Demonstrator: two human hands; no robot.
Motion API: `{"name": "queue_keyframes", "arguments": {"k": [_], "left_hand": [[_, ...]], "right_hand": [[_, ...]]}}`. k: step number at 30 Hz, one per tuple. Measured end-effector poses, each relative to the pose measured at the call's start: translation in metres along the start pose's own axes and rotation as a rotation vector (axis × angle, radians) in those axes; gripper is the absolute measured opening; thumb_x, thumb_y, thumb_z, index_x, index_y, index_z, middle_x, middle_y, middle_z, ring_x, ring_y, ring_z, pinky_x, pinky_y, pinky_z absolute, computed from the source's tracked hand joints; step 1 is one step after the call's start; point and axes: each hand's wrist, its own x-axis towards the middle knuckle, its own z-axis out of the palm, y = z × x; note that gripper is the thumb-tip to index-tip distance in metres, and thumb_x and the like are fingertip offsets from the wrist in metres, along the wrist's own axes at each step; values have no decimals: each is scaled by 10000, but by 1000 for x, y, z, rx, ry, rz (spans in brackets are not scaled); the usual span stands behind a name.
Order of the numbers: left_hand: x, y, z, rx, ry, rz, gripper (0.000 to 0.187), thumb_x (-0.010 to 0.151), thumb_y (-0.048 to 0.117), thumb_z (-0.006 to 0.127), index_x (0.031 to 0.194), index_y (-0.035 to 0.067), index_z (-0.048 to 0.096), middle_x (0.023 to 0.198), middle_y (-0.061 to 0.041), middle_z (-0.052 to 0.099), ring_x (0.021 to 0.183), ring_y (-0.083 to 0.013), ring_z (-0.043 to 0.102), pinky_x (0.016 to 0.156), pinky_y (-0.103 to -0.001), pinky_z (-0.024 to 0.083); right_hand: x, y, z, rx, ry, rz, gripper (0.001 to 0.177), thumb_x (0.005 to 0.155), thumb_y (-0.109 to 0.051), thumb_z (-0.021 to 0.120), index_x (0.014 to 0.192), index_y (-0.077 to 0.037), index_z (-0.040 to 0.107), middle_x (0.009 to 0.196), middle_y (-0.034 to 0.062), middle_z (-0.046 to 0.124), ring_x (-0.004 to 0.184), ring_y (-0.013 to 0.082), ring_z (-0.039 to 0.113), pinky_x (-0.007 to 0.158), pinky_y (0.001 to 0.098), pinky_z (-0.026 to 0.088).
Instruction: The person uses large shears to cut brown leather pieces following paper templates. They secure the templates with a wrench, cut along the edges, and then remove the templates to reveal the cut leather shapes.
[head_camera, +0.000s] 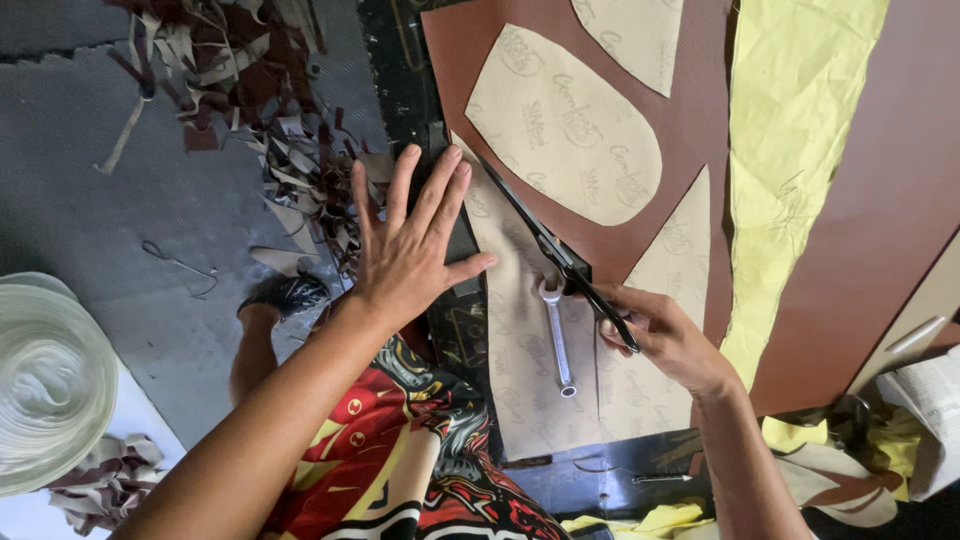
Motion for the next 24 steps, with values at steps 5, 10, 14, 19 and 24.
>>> {"name": "queue_keyframes", "arguments": {"k": [5, 10, 14, 19, 24], "left_hand": [[2, 1, 1, -37, -4, -12, 1081, 867, 794, 612, 1641, 96, 326, 1711, -30, 256, 1568, -350, 155, 1183, -774, 32], [1, 0, -1, -45, -13, -11, 1063, 878, 784, 615, 1640, 97, 337, 1712, -25, 260, 1572, -344, 155, 1189, -773, 27], [2, 0, -1, -43, -8, -11, 1054, 878, 786, 612, 1638, 109, 340, 1708, -24, 261, 1570, -337, 153, 1186, -775, 29], [2, -1, -2, -20, -13, -12, 1040, 875, 780, 607, 1631, 106, 370, 1708, -22, 273, 1572, -335, 152, 1184, -777, 41], [1, -1, 0, -37, -14, -4, 1029, 877, 776, 612, 1612, 88, 404, 1695, -44, 286, 1561, -355, 156, 1170, -792, 45]], "right_hand": [[0, -14, 0, -57, 5, 56, 443, 905, -172, 678, 1321, -24, 698, 649, -16, 515, 600, 102, 450, 526, 278, 346], [12, -26, 5, -13, -60, -80, 450, 904, -91, 622, 1344, -12, 679, 794, -40, 608, 652, 86, 452, 548, 261, 364], [16, -28, 4, -90, -14, 3, 449, 922, -157, 660, 1352, -27, 689, 717, -21, 560, 632, 97, 445, 543, 269, 364], [18, -29, 1, -115, 1, 39, 479, 905, -191, 690, 1359, -39, 660, 686, -8, 570, 620, 96, 471, 536, 275, 390], [27, -26, -3, -63, -39, -95, 463, 936, -191, 677, 1353, -3, 607, 772, -20, 627, 714, 79, 550, 624, 258, 478]]}}
